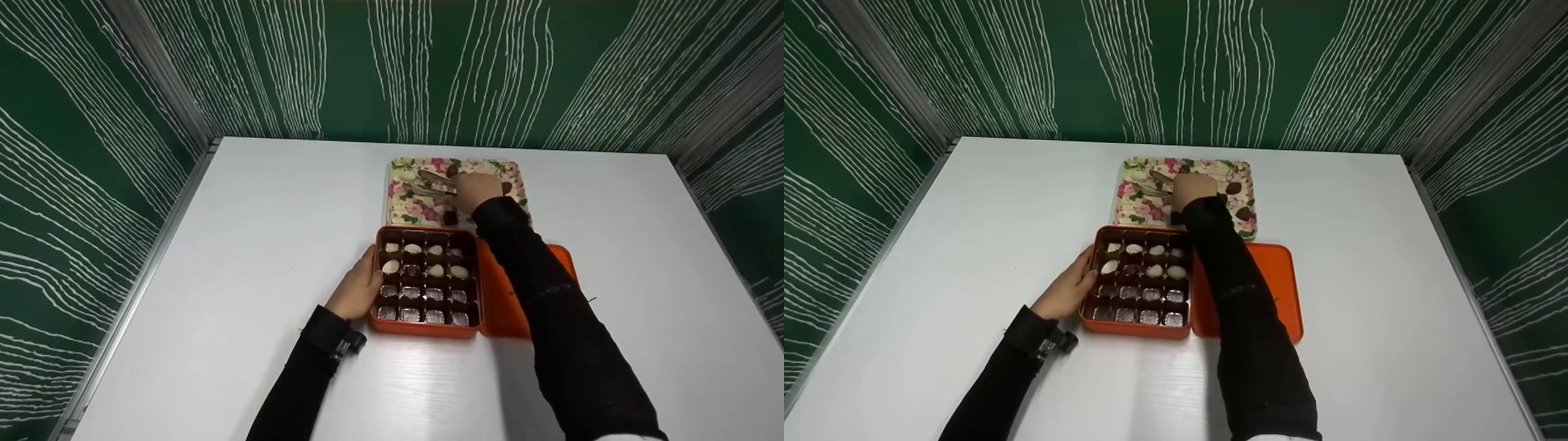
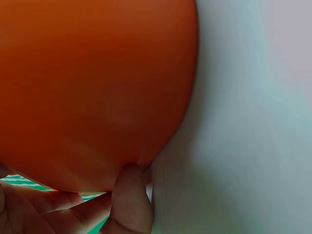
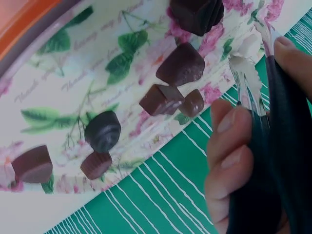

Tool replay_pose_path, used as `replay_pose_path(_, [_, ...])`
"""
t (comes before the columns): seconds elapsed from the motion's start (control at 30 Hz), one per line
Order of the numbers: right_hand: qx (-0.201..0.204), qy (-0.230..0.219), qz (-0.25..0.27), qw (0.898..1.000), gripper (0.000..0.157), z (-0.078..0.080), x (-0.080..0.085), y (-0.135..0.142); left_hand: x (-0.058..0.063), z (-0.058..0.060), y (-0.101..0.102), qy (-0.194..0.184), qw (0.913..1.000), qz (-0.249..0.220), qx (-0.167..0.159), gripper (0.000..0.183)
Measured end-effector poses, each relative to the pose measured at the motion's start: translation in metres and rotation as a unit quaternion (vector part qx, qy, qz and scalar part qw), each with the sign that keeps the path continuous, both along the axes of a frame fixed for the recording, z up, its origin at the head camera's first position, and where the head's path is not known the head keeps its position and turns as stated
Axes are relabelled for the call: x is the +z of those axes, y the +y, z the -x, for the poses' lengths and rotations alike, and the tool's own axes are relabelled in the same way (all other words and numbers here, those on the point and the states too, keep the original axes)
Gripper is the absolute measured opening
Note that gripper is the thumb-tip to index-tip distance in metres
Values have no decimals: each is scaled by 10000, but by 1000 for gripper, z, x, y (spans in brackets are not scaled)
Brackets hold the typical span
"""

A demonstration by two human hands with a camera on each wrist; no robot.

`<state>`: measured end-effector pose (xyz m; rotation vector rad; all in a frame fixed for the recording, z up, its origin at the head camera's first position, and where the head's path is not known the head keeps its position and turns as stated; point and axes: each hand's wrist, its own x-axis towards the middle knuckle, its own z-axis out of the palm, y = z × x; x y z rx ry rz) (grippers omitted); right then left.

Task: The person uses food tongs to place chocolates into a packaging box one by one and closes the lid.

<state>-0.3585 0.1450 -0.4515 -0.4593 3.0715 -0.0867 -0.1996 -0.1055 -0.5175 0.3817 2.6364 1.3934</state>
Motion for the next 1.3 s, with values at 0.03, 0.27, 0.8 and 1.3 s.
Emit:
replay_pose_path(0.03, [-37, -34, 17, 10000, 42, 1, -1, -1, 0, 0, 0, -1, 10000, -22, -10, 63])
replay_pose_path(0.27, [-143, -149, 185, 9996, 35, 10, -8, -12, 1, 1, -2, 217, 9997, -10, -140, 60])
replay_pose_path(0.8, [205, -32, 210, 9996, 30, -8, 3, 6, 0, 2, -1, 45, 10000, 9, -33, 62])
replay_pose_path(1.3, [1154, 427, 690, 9900, 34, -43, 29, 41, -1, 2, -2, 53, 9999, 29, -82, 61])
